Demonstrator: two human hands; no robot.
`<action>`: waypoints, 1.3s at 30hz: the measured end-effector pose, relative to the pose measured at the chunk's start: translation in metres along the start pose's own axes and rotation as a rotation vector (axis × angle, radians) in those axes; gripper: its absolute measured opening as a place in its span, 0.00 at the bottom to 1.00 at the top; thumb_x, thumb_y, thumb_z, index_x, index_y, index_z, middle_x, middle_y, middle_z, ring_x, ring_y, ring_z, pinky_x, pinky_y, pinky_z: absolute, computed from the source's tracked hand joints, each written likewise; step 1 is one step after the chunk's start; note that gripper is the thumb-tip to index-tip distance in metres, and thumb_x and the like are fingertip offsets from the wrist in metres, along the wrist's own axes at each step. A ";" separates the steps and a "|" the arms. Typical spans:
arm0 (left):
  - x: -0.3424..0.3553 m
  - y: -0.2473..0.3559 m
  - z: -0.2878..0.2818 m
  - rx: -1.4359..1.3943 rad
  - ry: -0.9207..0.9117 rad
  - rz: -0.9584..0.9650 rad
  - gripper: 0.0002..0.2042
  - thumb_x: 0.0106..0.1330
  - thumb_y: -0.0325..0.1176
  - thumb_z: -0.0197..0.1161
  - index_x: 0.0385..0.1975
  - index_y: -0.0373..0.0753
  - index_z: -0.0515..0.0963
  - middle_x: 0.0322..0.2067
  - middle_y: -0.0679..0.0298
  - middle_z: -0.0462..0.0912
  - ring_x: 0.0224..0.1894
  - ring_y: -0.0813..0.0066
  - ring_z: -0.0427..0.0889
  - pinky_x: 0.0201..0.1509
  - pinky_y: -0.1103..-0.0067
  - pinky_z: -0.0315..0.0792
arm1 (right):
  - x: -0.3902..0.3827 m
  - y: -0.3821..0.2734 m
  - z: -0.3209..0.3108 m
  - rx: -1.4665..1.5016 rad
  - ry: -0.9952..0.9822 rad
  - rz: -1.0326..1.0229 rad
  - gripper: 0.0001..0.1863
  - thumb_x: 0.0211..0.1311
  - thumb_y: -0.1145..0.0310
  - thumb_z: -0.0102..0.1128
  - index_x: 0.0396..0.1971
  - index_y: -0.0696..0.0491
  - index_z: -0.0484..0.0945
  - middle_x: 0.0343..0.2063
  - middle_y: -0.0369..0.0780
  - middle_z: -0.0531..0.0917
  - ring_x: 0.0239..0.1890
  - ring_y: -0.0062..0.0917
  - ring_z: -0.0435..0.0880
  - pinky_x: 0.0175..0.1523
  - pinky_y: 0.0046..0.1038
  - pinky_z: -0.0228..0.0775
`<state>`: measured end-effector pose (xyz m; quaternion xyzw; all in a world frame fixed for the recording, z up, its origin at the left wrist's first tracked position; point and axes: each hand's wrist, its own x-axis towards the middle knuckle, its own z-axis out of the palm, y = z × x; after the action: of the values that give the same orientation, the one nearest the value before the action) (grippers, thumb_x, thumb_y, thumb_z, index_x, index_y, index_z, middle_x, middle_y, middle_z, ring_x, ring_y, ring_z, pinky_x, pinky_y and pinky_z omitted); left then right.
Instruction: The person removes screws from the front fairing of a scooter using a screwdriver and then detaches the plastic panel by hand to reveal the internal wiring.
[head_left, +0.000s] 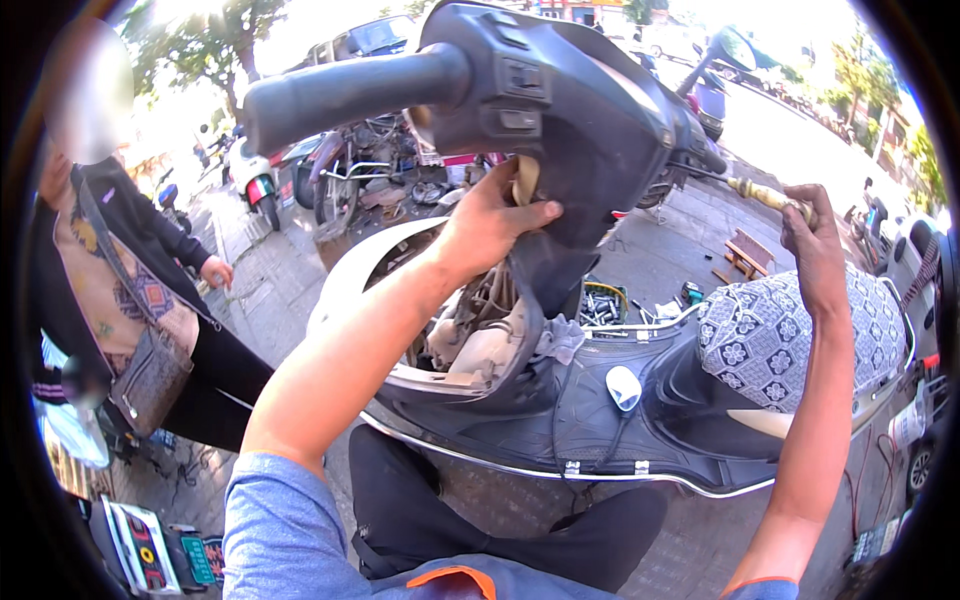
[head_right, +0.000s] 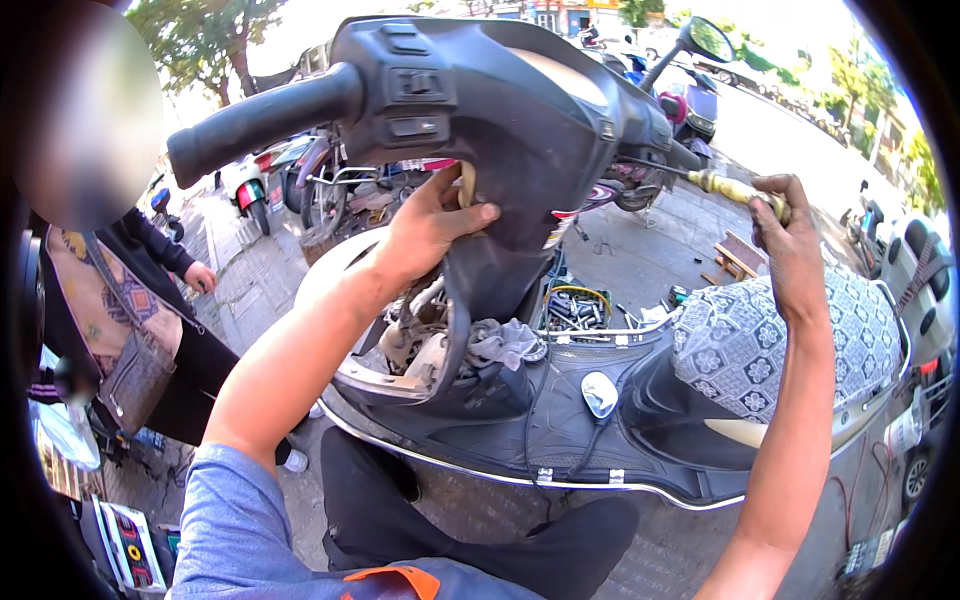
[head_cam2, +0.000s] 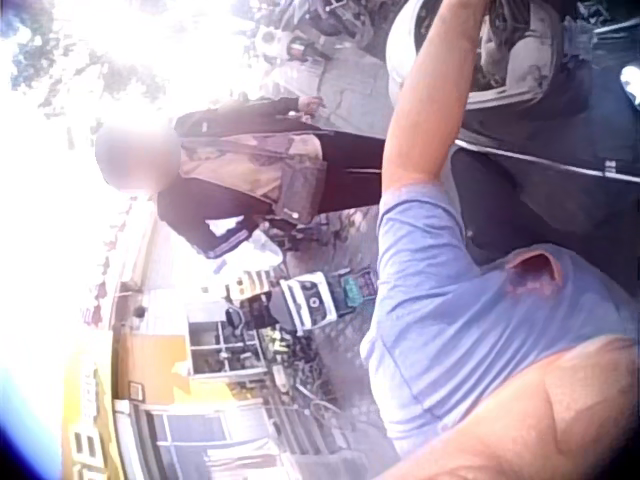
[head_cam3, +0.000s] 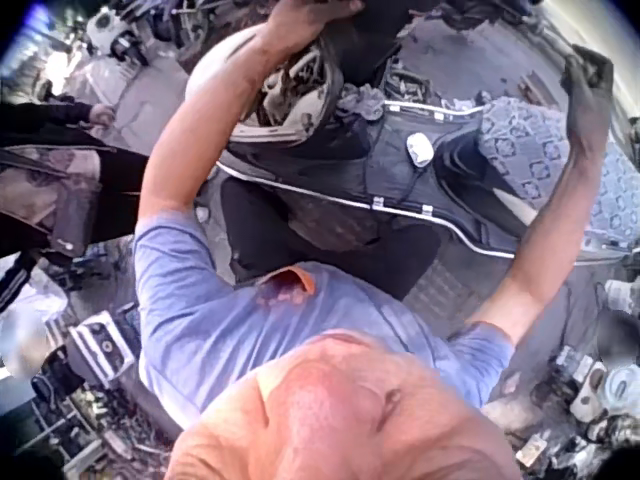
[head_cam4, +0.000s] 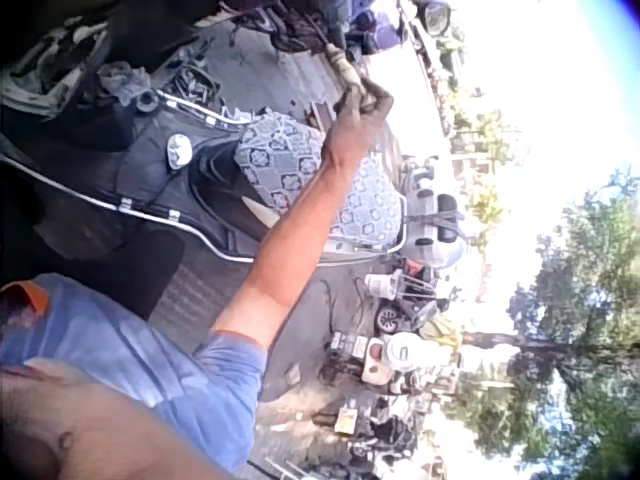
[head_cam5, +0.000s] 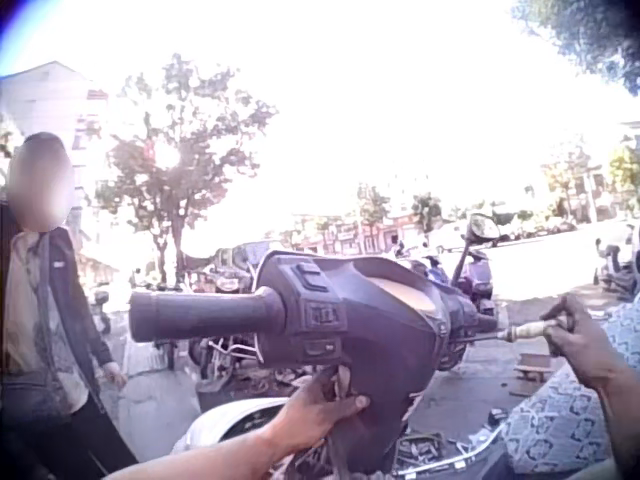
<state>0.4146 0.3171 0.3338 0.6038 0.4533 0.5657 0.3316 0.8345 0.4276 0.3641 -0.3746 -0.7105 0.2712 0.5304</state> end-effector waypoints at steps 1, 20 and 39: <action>0.002 -0.004 -0.003 -0.066 -0.007 0.006 0.37 0.69 0.31 0.75 0.74 0.28 0.63 0.46 0.65 0.80 0.48 0.79 0.80 0.55 0.78 0.74 | 0.001 -0.003 0.001 0.040 -0.023 0.005 0.11 0.83 0.60 0.57 0.54 0.50 0.76 0.27 0.28 0.69 0.29 0.13 0.65 0.36 0.20 0.61; 0.007 -0.019 -0.006 -0.062 -0.011 0.079 0.39 0.68 0.32 0.76 0.75 0.27 0.62 0.62 0.52 0.81 0.63 0.67 0.80 0.69 0.72 0.73 | 0.007 0.005 -0.006 -0.238 0.096 -0.075 0.14 0.85 0.55 0.53 0.57 0.47 0.76 0.32 0.33 0.74 0.28 0.15 0.69 0.34 0.22 0.65; 0.005 -0.016 -0.008 0.010 0.062 0.064 0.31 0.66 0.32 0.76 0.66 0.28 0.72 0.50 0.59 0.85 0.51 0.73 0.82 0.59 0.75 0.76 | -0.001 -0.026 0.040 0.016 0.205 0.073 0.17 0.83 0.50 0.55 0.55 0.49 0.76 0.27 0.29 0.73 0.25 0.12 0.67 0.32 0.19 0.62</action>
<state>0.4038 0.3264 0.3224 0.6017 0.4468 0.5922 0.2961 0.7905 0.4121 0.3720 -0.4215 -0.6361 0.2564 0.5932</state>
